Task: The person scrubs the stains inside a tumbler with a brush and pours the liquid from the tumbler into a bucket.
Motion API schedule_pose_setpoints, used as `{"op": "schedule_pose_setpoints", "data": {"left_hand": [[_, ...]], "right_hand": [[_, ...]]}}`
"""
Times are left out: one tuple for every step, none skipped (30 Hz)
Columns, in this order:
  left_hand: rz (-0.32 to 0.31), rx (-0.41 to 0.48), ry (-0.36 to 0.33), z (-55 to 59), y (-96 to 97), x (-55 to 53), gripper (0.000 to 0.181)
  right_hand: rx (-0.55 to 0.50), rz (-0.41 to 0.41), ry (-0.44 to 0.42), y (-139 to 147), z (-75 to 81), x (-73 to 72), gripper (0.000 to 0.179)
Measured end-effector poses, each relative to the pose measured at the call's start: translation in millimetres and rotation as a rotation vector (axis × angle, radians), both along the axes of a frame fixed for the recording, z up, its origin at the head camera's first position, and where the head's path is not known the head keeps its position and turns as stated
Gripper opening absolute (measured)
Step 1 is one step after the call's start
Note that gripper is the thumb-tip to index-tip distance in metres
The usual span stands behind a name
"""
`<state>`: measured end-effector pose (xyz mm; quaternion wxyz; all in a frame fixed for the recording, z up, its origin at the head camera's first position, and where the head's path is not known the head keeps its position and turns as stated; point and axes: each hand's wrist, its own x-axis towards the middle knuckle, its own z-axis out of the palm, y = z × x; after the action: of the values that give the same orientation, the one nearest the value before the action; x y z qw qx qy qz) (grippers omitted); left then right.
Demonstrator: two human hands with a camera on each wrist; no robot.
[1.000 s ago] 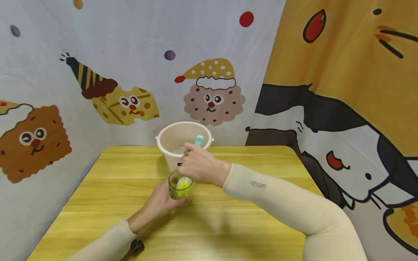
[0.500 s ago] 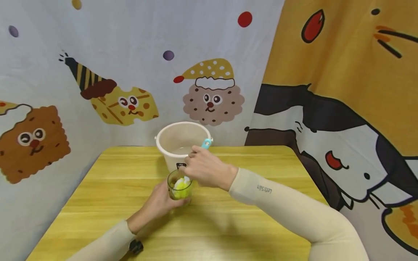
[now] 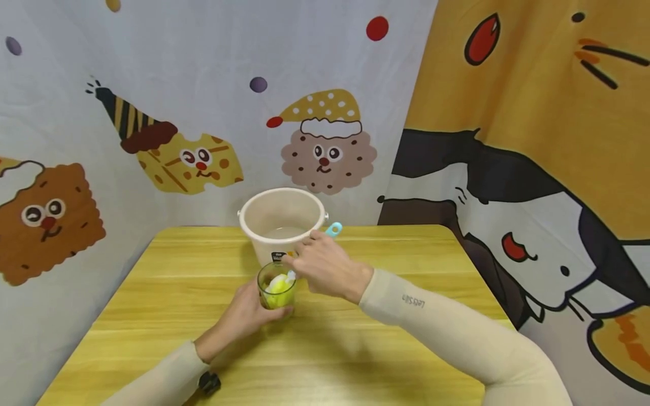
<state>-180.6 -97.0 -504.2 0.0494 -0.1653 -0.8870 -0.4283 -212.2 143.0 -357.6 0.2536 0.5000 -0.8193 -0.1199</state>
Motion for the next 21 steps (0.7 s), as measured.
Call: {"op": "schedule_pose_setpoints", "data": {"left_hand": [[-0.001, 0.001, -0.002, -0.4, 0.1, -0.2, 0.098], [0.000, 0.003, -0.003, -0.8, 0.3, -0.4, 0.099], [0.001, 0.004, -0.004, -0.9, 0.5, -0.6, 0.099], [0.000, 0.000, -0.002, -1.2, 0.6, -0.8, 0.100], [0.000, -0.001, -0.007, -1.0, 0.7, -0.9, 0.100], [0.002, -0.002, -0.005, -1.3, 0.9, -1.1, 0.100], [0.002, -0.003, -0.003, -1.5, 0.7, -1.2, 0.100], [0.005, -0.005, 0.000, -1.6, 0.6, -1.2, 0.100], [0.004, -0.006, 0.002, -1.5, 0.4, -1.0, 0.100], [0.006, -0.007, 0.003, -1.8, 0.3, -0.9, 0.100], [0.007, -0.004, -0.004, -1.6, 0.0, -0.6, 0.100], [0.009, -0.002, -0.001, -1.9, -0.1, -0.5, 0.100], [0.009, -0.001, -0.002, -2.0, -0.3, -0.2, 0.100], [0.011, -0.001, -0.003, -2.1, -0.3, -0.1, 0.100], [0.011, 0.001, -0.003, -2.2, -0.4, -0.1, 0.100], [0.012, 0.003, -0.004, -2.3, -0.4, -0.2, 0.100], [0.011, 0.006, -0.004, -2.5, -0.3, -0.3, 0.100], [0.012, 0.005, -0.004, -2.6, -0.2, -0.4, 0.100], [0.011, 0.005, -0.005, -2.7, -0.1, -0.5, 0.100], [0.010, 0.004, -0.005, -2.8, -0.1, -0.5, 0.100], [0.009, 0.004, -0.005, -2.8, -0.1, -0.5, 0.099]], "right_hand": [[-0.014, -0.003, -0.003, 0.7, -1.3, 0.3, 0.037], [-0.029, -0.007, -0.007, 1.3, -2.2, 1.0, 0.038], [-0.041, -0.011, -0.011, 1.9, -2.9, 1.9, 0.039], [-0.050, -0.019, -0.014, 2.6, -3.6, 2.8, 0.040], [-0.059, -0.024, -0.015, 3.0, -4.3, 3.4, 0.041], [-0.067, -0.029, -0.016, 3.4, -5.0, 4.3, 0.042], [-0.071, -0.036, -0.012, 3.5, -5.7, 4.8, 0.043], [-0.075, -0.043, -0.008, 3.4, -6.1, 5.5, 0.044], [-0.081, -0.051, -0.006, 3.3, -6.5, 6.3, 0.043], [-0.088, -0.063, -0.005, 3.1, -7.0, 7.1, 0.043], [-0.095, -0.075, -0.004, 2.8, -7.5, 7.8, 0.041], [-0.102, -0.088, -0.004, 2.3, -7.9, 8.5, 0.040], [-0.108, -0.103, -0.004, 1.9, -8.5, 9.1, 0.039], [-0.114, -0.117, -0.007, 1.5, -8.5, 10.0, 0.037], [-0.119, -0.130, -0.009, 1.1, -9.2, 10.6, 0.036], [-0.120, -0.144, -0.008, 0.6, -9.2, 11.6, 0.035], [-0.120, -0.156, -0.007, 0.1, -9.1, 12.5, 0.034], [-0.118, -0.166, -0.003, -0.4, -8.8, 13.7, 0.034], [-0.114, -0.176, 0.003, -0.9, -8.8, 14.7, 0.034], [-0.111, -0.184, 0.008, -1.4, -8.2, 16.1, 0.034], [-0.108, -0.191, 0.014, -2.2, -8.1, 17.1, 0.034]]}}
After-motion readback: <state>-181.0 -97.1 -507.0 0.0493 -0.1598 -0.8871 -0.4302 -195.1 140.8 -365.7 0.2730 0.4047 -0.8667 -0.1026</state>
